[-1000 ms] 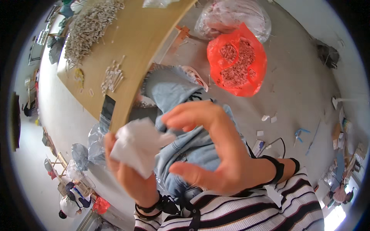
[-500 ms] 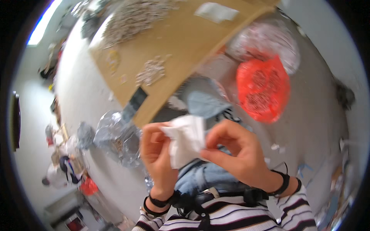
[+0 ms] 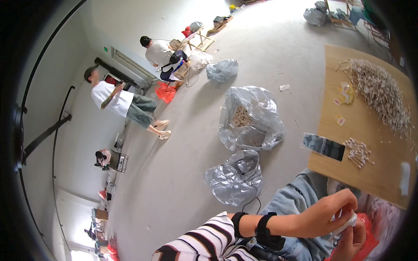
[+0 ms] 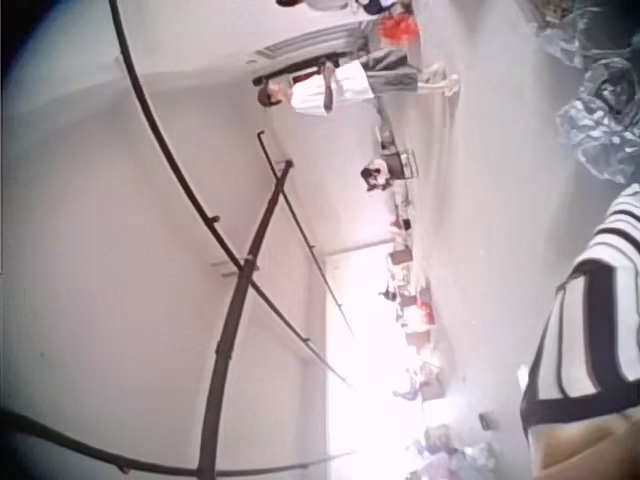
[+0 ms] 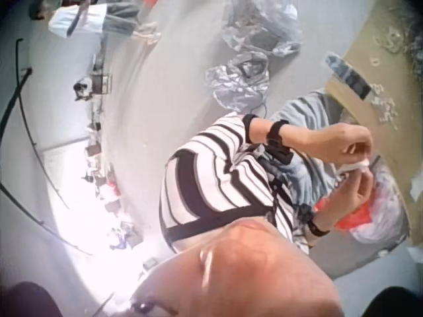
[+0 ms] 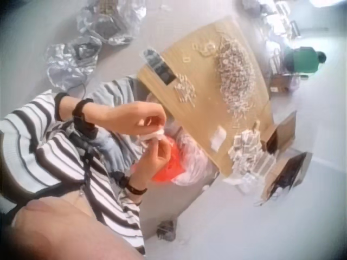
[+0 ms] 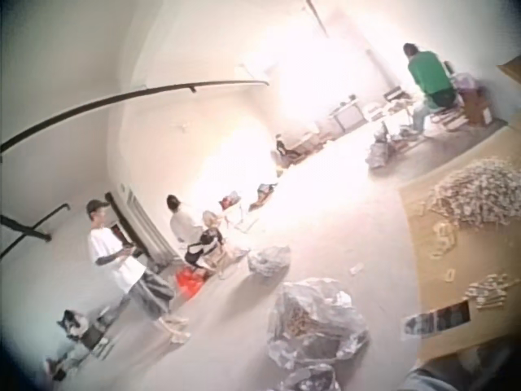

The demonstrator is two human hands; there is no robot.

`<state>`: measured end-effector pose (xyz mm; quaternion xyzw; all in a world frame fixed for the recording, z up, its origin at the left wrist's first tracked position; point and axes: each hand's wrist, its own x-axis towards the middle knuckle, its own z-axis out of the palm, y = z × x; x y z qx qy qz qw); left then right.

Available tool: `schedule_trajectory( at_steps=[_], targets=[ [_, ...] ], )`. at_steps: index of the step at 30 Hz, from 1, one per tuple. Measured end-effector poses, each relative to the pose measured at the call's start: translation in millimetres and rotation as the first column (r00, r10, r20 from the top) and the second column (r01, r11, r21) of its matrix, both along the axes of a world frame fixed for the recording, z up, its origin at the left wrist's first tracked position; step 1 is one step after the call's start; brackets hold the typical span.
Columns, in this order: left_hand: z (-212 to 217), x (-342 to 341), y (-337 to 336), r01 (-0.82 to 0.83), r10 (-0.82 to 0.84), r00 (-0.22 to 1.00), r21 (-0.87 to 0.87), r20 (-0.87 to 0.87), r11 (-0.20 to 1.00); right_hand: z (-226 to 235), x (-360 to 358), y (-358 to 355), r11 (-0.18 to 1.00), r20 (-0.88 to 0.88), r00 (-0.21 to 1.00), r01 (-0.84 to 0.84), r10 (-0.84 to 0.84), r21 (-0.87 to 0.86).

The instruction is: Sorting cotton swabs into groups and placing them into small plastic bags with labels.

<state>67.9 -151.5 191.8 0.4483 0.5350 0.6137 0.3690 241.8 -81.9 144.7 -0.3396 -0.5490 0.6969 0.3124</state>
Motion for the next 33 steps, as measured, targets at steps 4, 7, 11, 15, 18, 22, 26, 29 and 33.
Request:
schedule_trajectory(
  at_steps=[4,7,11,15,18,22,26,29,33],
  targets=[
    [4,0,-5,0.042,-0.034,0.998,0.17,-0.051,0.985,23,-6,-8,0.982,-0.028,0.983,0.181,-0.183,-0.044],
    [-9,-9,-1,0.078,-0.074,0.997,0.177,-0.027,0.981,32,-15,-10,0.991,-0.071,0.989,0.126,-0.129,-0.042],
    [12,-20,-6,0.101,-0.114,0.983,0.095,0.144,0.99,68,-35,-17,0.98,-0.359,0.917,0.121,-0.171,-0.158],
    [53,-26,-11,0.042,-0.031,0.999,0.404,-0.034,0.914,111,-39,-23,0.996,-0.558,0.829,0.081,-0.046,0.038],
    [68,8,8,0.074,-0.035,0.997,0.736,-0.069,0.673,135,-14,-25,0.94,-0.485,0.874,0.187,-0.027,0.284],
    [76,-13,3,0.211,0.01,0.938,0.589,-0.348,0.78,122,-34,-36,0.958,-0.541,0.83,0.249,-0.135,0.144],
    [73,-11,-17,0.173,-0.106,0.983,0.553,-0.151,0.815,120,-43,-40,0.968,-0.673,0.739,0.19,-0.033,0.162],
    [81,-7,-27,0.09,-0.265,0.938,0.581,0.224,0.809,139,-46,-41,0.98,-0.732,0.675,0.071,0.092,0.189],
    [114,9,-45,-0.064,-0.128,0.966,0.689,0.223,0.722,170,-54,-44,0.971,-0.807,0.543,-0.092,0.233,0.219]
  ],
)
